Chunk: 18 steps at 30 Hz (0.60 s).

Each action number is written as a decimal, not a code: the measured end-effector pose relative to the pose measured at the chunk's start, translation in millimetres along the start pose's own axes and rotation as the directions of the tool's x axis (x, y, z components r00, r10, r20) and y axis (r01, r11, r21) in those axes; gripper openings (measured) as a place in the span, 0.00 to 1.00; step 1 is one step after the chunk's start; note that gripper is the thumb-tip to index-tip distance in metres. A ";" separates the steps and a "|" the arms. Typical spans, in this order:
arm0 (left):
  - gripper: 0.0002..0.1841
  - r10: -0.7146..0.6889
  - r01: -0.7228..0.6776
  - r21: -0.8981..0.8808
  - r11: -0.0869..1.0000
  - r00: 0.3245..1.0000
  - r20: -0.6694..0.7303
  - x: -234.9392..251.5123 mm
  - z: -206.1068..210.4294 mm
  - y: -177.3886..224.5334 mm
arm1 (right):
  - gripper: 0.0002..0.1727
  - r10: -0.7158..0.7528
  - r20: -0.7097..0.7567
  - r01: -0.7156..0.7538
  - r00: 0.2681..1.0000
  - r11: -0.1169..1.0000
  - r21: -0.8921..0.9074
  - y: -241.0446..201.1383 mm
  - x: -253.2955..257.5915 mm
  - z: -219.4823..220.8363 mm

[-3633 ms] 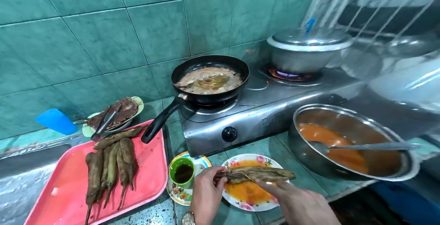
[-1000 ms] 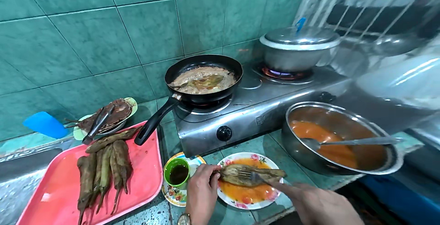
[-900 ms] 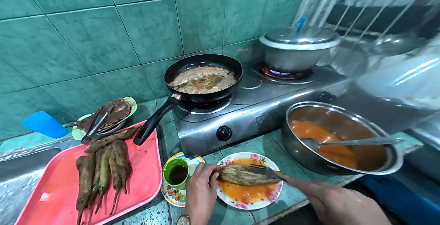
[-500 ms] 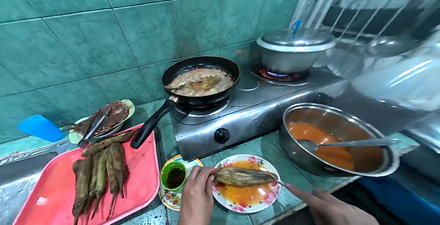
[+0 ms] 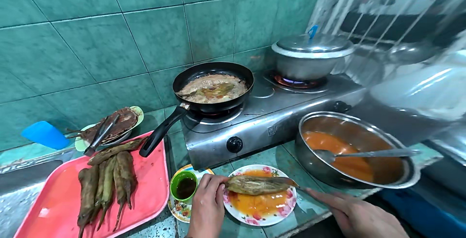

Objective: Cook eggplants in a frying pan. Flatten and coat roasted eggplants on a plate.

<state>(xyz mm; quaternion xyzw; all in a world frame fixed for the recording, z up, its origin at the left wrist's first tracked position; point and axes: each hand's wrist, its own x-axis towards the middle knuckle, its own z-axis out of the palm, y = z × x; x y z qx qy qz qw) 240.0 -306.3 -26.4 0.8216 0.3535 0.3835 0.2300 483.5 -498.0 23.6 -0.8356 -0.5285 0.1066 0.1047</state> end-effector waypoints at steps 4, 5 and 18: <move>0.09 -0.011 0.011 -0.010 1.000 1.000 0.018 0.6 0.2 -0.4 | 0.30 0.034 0.063 -0.034 0.997 0.999 0.005 4.0 3.5 8.9; 0.09 -0.008 0.008 -0.016 1.000 1.000 0.018 0.7 0.8 -1.1 | 0.29 0.053 0.076 -0.055 0.996 0.998 0.027 3.7 4.3 9.2; 0.09 0.001 0.000 -0.018 1.000 1.000 0.021 2.7 -8.1 2.7 | 0.25 0.079 0.188 -0.091 0.979 0.994 0.055 -3.7 4.2 -11.4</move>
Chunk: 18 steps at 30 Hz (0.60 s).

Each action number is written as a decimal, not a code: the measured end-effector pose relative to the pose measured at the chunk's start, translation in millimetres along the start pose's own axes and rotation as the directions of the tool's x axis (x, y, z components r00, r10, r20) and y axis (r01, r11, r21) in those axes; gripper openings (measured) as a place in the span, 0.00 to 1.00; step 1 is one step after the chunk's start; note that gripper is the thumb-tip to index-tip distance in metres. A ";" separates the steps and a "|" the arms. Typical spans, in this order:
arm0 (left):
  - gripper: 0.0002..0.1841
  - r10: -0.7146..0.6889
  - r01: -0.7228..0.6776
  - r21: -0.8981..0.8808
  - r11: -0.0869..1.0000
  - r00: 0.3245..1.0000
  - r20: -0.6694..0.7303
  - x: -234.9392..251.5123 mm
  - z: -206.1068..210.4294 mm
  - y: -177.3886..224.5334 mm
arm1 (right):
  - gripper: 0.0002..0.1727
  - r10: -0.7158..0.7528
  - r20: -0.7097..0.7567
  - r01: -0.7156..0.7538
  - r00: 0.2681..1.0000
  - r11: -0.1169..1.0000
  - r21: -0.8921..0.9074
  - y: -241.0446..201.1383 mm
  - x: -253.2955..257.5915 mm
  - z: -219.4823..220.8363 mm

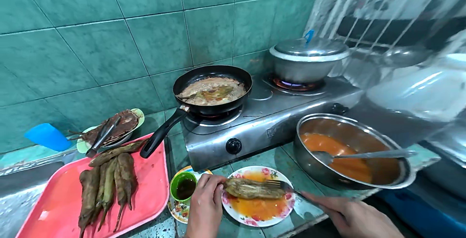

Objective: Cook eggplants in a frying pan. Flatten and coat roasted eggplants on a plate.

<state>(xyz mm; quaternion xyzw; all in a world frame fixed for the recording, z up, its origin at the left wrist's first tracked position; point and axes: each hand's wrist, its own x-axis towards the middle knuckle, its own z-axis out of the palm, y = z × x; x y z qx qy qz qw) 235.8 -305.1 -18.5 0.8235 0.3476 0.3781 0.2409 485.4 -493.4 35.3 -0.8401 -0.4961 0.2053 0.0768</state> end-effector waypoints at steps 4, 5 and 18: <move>0.10 -0.017 0.017 0.002 1.000 1.000 0.019 -0.4 0.5 0.0 | 0.26 0.029 0.037 -0.029 0.999 1.000 -0.010 -2.2 4.1 6.7; 0.10 -0.016 0.016 0.004 1.000 1.000 0.015 -0.6 0.8 -0.3 | 0.26 0.041 0.054 -0.041 0.998 0.999 0.000 -1.2 6.2 7.9; 0.09 -0.002 0.003 -0.013 1.000 1.000 0.009 1.2 2.0 -3.7 | 0.30 -0.213 -0.205 0.194 0.955 0.975 -0.111 11.9 6.7 7.6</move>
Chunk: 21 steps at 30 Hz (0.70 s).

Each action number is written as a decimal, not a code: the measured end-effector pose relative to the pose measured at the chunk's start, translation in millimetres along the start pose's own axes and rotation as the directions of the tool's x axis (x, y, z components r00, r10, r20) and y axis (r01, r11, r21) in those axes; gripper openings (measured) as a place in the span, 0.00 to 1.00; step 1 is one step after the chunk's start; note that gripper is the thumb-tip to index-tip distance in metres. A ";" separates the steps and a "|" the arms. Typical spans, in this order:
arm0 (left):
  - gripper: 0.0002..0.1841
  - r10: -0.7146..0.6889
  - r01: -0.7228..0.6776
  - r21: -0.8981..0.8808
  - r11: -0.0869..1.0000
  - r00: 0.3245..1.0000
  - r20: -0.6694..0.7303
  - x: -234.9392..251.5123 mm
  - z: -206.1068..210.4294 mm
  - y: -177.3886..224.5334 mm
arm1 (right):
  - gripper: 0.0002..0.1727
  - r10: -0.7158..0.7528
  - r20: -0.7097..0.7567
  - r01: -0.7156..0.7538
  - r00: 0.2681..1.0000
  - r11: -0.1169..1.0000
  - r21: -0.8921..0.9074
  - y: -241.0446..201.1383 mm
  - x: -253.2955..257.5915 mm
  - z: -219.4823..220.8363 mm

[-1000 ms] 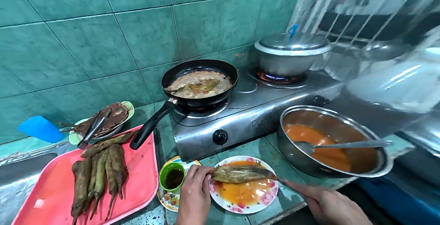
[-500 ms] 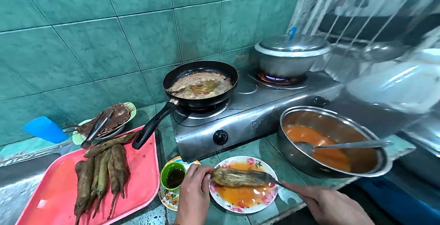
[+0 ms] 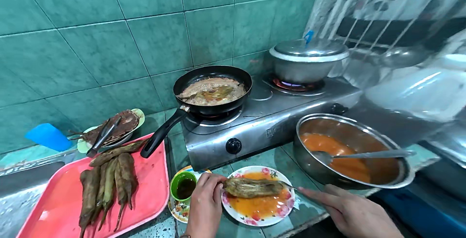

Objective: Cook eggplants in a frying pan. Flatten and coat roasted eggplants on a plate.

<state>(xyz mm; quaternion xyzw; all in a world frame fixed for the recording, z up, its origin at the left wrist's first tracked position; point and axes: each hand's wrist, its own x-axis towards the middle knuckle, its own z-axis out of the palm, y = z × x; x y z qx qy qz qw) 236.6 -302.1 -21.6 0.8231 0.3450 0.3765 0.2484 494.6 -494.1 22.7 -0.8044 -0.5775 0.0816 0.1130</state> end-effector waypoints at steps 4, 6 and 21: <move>0.09 -0.006 0.006 -0.006 1.000 1.000 -0.001 0.9 0.8 -1.1 | 0.33 -0.061 -0.073 0.061 0.995 0.998 -0.015 6.6 -3.3 25.1; 0.09 -0.007 0.007 -0.009 1.000 1.000 0.006 1.0 0.9 -2.1 | 0.34 -0.020 -0.054 0.022 0.998 0.999 0.024 4.7 -4.9 34.4; 0.10 -0.044 0.045 -0.023 0.999 0.997 0.058 1.5 2.6 0.8 | 0.27 0.186 0.237 -0.193 0.953 0.981 0.006 -16.5 20.4 12.6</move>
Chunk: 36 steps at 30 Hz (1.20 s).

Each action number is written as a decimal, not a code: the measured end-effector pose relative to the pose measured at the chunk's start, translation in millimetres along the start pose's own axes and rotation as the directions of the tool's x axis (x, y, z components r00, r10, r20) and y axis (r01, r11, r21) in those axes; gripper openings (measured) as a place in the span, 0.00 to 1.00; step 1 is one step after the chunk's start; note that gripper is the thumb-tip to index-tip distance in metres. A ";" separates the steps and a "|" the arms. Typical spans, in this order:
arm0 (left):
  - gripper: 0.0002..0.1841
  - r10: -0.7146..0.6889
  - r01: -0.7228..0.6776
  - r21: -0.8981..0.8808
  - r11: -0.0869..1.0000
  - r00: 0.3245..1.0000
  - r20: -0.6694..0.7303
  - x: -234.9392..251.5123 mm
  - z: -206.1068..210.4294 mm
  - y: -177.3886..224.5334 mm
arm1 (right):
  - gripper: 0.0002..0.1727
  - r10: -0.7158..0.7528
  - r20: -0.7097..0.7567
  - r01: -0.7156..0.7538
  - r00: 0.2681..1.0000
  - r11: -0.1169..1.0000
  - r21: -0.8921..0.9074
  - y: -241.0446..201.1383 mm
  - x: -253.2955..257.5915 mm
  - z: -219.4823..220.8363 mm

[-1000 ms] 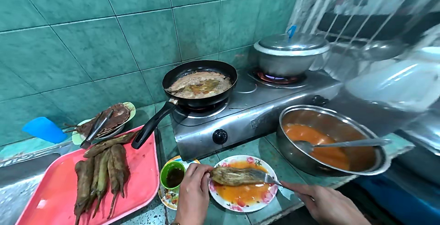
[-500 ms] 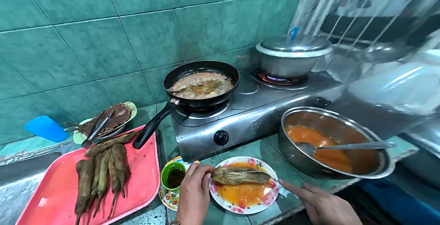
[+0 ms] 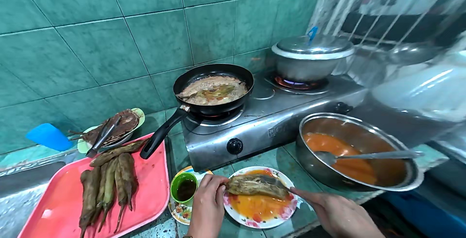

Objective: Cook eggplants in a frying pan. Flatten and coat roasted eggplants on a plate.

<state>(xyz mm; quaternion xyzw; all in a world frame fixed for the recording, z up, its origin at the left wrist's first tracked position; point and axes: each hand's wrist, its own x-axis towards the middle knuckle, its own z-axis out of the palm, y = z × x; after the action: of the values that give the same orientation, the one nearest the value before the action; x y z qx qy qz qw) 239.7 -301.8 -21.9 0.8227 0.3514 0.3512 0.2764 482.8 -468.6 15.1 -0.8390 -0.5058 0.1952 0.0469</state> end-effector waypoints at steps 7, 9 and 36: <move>0.10 -0.025 0.025 -0.010 1.000 1.000 0.004 -3.6 1.8 -1.1 | 0.24 0.037 0.055 -0.037 0.998 0.999 -0.012 -4.4 -1.3 -32.9; 0.10 -0.021 0.021 -0.012 1.000 1.000 -0.005 -4.1 2.3 -2.0 | 0.24 0.006 0.011 -0.006 1.000 1.000 -0.013 -5.1 -3.4 -35.2; 0.10 -0.099 0.098 -0.056 0.994 0.995 -0.004 -16.1 14.4 -12.8 | 0.23 0.110 0.214 -0.098 0.971 0.993 -0.068 -39.9 23.7 -27.1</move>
<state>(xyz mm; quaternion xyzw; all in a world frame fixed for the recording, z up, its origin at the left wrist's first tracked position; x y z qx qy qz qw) 237.8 -309.6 -45.7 0.7952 0.3827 0.3493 0.3149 469.6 -425.5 44.4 -0.8390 -0.4684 0.2736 -0.0427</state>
